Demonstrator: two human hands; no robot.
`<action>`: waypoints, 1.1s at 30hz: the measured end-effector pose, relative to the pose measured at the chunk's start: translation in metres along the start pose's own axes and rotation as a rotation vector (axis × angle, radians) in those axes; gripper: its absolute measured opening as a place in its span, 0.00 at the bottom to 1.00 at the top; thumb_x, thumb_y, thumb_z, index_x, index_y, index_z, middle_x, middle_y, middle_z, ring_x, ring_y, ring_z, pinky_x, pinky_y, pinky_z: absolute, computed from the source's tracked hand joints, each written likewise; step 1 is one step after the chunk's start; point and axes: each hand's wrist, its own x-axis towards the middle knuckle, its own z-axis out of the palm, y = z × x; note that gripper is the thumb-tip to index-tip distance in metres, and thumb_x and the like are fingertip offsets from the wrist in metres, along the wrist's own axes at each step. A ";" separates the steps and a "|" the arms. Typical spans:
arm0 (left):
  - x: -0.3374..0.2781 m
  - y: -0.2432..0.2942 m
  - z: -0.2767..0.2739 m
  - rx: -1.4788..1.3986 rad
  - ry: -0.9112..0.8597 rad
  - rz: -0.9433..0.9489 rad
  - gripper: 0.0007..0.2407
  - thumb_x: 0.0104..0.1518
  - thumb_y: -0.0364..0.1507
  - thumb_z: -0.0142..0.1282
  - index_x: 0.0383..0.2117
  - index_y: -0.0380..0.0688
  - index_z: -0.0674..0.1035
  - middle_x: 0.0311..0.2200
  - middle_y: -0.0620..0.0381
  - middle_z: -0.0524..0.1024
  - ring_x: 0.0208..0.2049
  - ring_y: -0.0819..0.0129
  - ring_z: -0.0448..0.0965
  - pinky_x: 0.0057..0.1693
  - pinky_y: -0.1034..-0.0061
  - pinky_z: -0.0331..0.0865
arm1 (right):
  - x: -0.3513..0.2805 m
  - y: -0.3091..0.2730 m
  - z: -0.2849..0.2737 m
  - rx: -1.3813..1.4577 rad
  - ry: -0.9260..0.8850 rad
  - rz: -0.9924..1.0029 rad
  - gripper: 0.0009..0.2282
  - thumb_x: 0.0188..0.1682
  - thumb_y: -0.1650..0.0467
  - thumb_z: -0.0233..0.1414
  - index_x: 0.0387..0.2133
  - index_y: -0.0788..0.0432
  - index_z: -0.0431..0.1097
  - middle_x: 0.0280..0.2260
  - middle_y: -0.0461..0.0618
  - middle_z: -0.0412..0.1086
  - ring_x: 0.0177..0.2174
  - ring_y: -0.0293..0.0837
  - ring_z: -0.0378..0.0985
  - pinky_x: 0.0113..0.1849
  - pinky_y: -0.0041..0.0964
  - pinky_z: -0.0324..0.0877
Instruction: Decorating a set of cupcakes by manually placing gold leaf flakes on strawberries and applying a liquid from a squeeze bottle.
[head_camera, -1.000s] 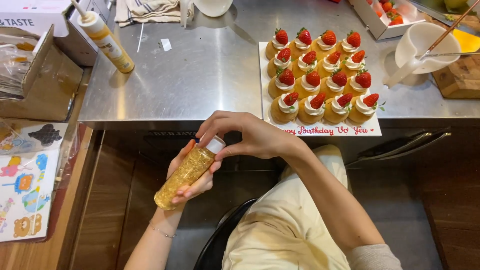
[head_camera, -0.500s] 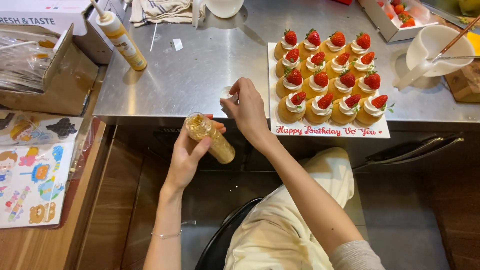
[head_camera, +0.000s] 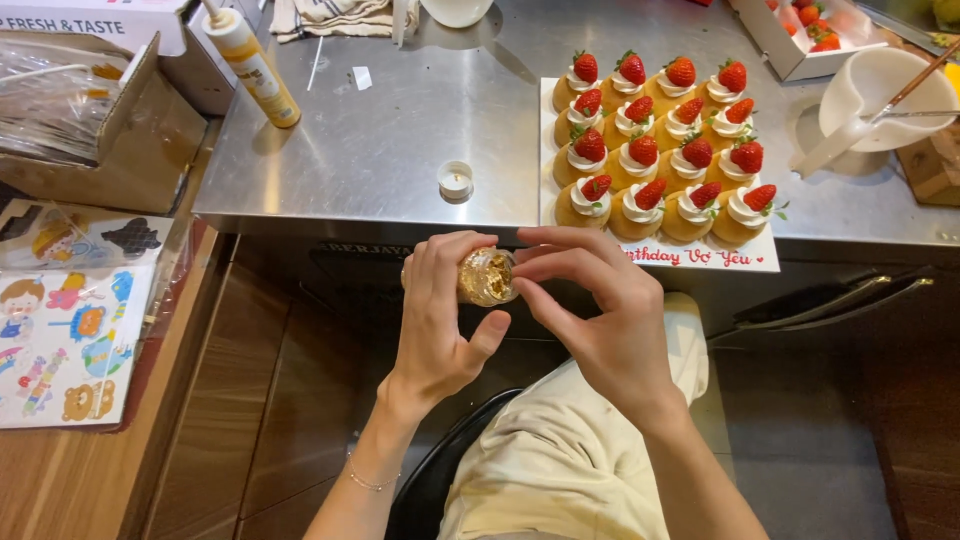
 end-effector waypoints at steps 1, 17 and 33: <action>0.001 0.003 0.005 -0.003 -0.001 0.002 0.33 0.67 0.62 0.47 0.66 0.49 0.77 0.55 0.56 0.76 0.55 0.58 0.75 0.66 0.63 0.63 | -0.001 -0.002 -0.005 -0.003 0.001 0.000 0.04 0.54 0.77 0.69 0.40 0.59 0.86 0.53 0.55 0.83 0.48 0.51 0.93 0.50 0.44 0.89; 0.013 0.057 0.042 -0.205 0.064 -0.071 0.31 0.65 0.63 0.53 0.58 0.51 0.79 0.49 0.58 0.78 0.51 0.61 0.76 0.65 0.64 0.66 | -0.013 -0.031 -0.052 0.002 0.063 0.003 0.02 0.55 0.80 0.67 0.38 0.66 0.84 0.42 0.57 0.84 0.41 0.48 0.92 0.47 0.38 0.88; 0.013 0.072 0.085 -0.669 0.064 -0.420 0.21 0.68 0.51 0.51 0.48 0.47 0.83 0.37 0.55 0.78 0.43 0.71 0.75 0.53 0.71 0.77 | -0.025 0.000 -0.082 0.177 0.059 0.134 0.02 0.55 0.81 0.65 0.38 0.71 0.82 0.47 0.63 0.83 0.42 0.46 0.93 0.47 0.39 0.90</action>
